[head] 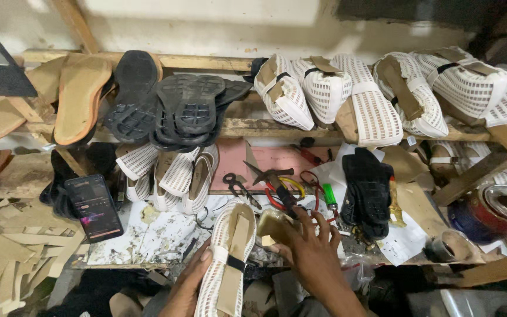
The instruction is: The person holds a white woven shoe upper and applies glue with a brush to its insole area, pressing and smoothing the material with their fingers. They work the glue around the edges, then lift the assembled shoe and place it on the upper shelf with other finished shoes.
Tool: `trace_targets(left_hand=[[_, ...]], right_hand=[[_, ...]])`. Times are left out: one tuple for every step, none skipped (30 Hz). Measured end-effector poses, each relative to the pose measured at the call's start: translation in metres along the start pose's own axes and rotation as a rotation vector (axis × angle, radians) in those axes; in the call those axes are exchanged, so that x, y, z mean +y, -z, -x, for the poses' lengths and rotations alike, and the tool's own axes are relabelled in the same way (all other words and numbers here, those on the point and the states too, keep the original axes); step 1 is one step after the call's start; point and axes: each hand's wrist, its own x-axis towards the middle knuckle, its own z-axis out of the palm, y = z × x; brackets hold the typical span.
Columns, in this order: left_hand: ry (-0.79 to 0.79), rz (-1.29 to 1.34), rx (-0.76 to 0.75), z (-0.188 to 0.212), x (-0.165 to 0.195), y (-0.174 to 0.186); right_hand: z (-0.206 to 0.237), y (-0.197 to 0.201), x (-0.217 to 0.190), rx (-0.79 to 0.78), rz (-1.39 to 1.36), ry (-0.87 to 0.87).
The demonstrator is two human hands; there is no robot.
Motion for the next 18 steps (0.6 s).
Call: trace_targets(left_hand=[[-0.068,-0.028,-0.054,0.000,0.004,-0.002],[0.082,0.067,-0.101,0.000,0.008,-0.005],[0.228,0.162,-0.149,-0.002,0.015,-0.010],[0.372,0.256,-0.203,-0.006,0.022,-0.015],[0.312,0.171,-0.085,-0.006,0.026,-0.023],[0.252,0.086,0.032,-0.007,0.030,-0.031],[0.196,0.000,0.147,-0.005,0.033,-0.038],[0.180,-0.011,0.135,-0.003,0.035,-0.044],[0.163,-0.021,0.122,-0.004,0.038,-0.050],[0.144,-0.031,0.109,-0.003,0.040,-0.055],[0.147,-0.010,0.115,-0.003,0.041,-0.058],[0.151,0.011,0.122,-0.003,0.042,-0.062],[0.154,0.031,0.129,-0.003,0.044,-0.064],[0.132,-0.006,0.126,-0.004,0.045,-0.066],[0.114,-0.044,0.123,-0.005,0.045,-0.068],[0.099,-0.082,0.120,-0.005,0.046,-0.069],[0.074,-0.145,0.106,-0.005,0.046,-0.070],[0.046,-0.208,0.092,-0.005,0.046,-0.072]], right_hand=[[-0.005,0.001,0.000,-0.018,0.023,0.027],[-0.007,0.003,-0.001,-0.039,0.045,0.057],[-0.008,0.005,-0.003,0.018,0.059,0.050],[-0.007,0.008,-0.005,0.078,0.073,0.042],[-0.008,0.010,-0.007,0.139,0.088,0.034],[-0.009,0.012,-0.009,0.070,0.100,-0.025],[-0.007,0.015,-0.010,0.000,0.114,-0.089],[-0.006,0.017,-0.011,-0.069,0.129,-0.156],[-0.005,0.019,-0.012,-0.099,0.119,-0.192],[-0.003,0.019,-0.012,-0.127,0.108,-0.227],[-0.002,0.020,-0.012,-0.158,0.097,-0.261],[0.001,0.019,-0.013,-0.215,0.044,-0.324],[0.003,0.017,-0.012,-0.271,-0.009,-0.386],[0.006,0.015,-0.012,-0.326,-0.063,-0.448],[0.012,0.012,-0.012,-0.277,-0.398,-0.434],[0.018,0.008,-0.012,-0.220,-0.732,-0.414],[0.025,0.004,-0.012,-0.151,-1.064,-0.383],[0.031,-0.002,-0.012,-0.190,-1.099,-0.298]])
